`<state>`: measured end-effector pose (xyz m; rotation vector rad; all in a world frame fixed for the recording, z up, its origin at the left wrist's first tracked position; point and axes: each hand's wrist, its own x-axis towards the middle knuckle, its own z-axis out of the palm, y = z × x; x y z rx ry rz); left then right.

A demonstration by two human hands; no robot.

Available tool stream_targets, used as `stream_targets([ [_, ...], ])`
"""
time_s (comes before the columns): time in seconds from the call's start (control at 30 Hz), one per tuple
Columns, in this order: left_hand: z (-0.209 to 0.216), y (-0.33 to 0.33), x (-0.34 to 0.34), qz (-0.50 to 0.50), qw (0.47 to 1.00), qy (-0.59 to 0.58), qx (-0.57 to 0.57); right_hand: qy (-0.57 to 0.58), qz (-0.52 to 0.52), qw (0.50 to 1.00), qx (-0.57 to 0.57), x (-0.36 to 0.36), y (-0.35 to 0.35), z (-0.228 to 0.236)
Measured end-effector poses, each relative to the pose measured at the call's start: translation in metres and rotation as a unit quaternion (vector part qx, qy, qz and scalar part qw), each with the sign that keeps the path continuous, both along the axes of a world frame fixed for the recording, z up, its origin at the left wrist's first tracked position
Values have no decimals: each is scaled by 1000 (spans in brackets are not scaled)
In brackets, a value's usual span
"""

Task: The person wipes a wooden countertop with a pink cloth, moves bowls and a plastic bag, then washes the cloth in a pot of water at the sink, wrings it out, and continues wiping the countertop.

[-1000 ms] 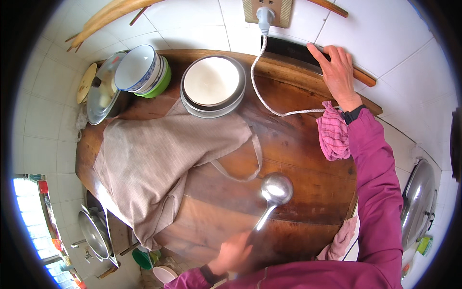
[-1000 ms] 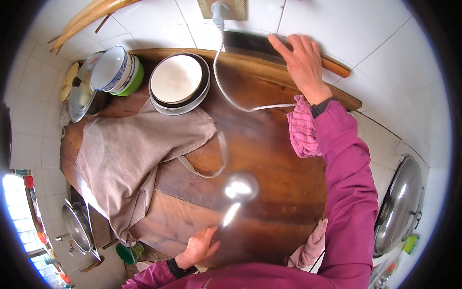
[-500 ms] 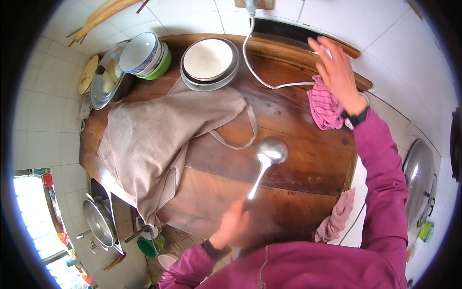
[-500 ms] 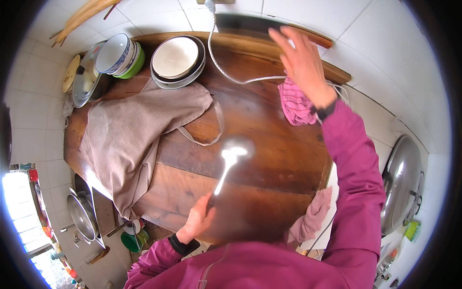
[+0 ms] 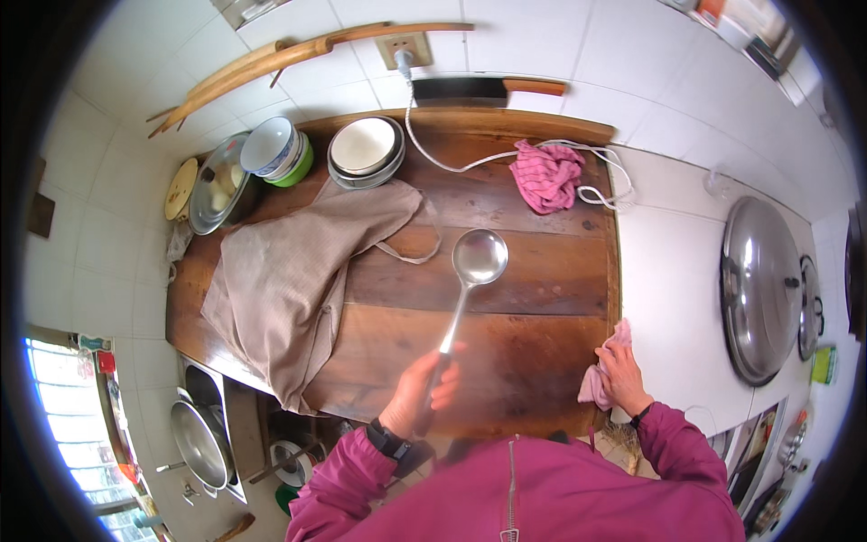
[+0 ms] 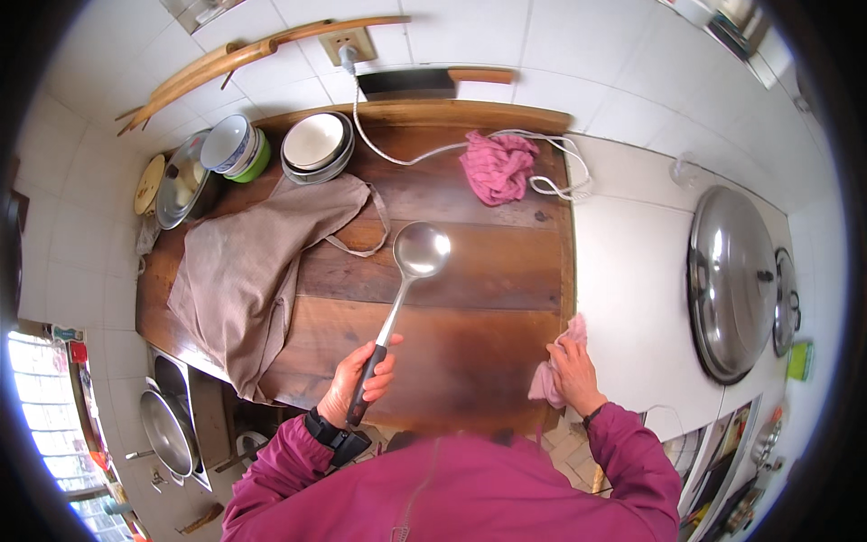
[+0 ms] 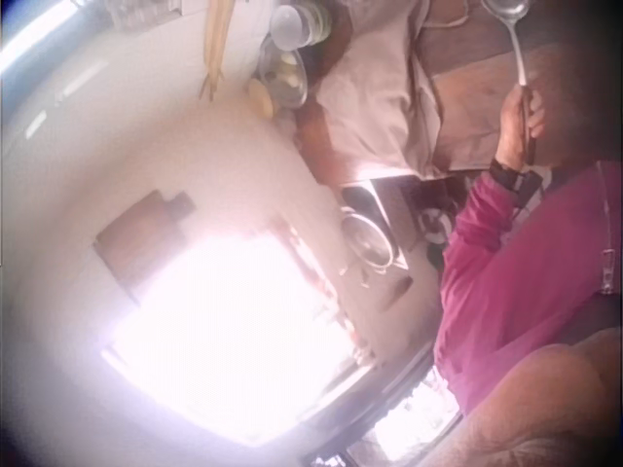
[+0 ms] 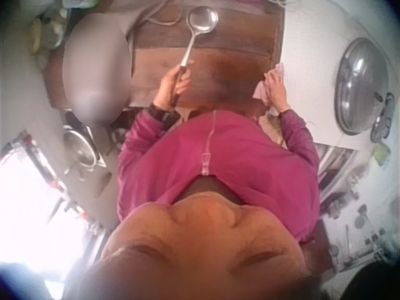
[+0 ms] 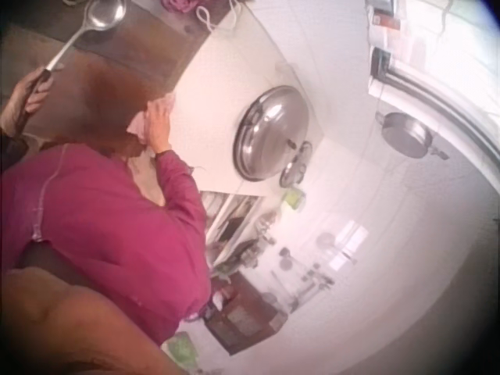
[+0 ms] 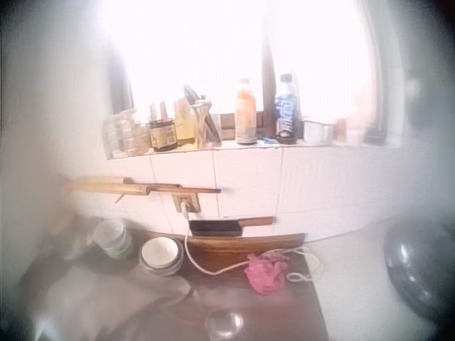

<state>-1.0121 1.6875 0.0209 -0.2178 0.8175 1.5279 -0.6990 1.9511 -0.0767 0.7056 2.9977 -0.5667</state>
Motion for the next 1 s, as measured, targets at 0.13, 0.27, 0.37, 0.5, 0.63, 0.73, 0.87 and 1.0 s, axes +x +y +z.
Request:
stream_targets([
  [0.13,6,0,13,-58,998,-8,32,73,-143,979,-128,-8,1,11],
  [0.27,13,1,28,-118,992,29,18,252,-139,939,-188,-52,7,65],
  [0.37,22,2,40,-158,985,66,-3,331,-126,913,-201,-98,-4,98],
  [0.5,32,-6,51,-209,975,71,27,307,-53,941,-132,-143,-34,101],
  [0.63,19,-13,39,-180,953,242,15,156,18,954,-257,-135,-56,85],
  [0.73,0,-17,18,-200,714,667,-74,221,-75,931,-280,-115,-52,90],
  [0.87,-12,-29,7,-181,766,612,-75,424,-154,827,-334,-113,-42,122],
  [1.0,-10,-29,20,-227,707,669,-35,440,-79,893,-53,-137,-58,143],
])
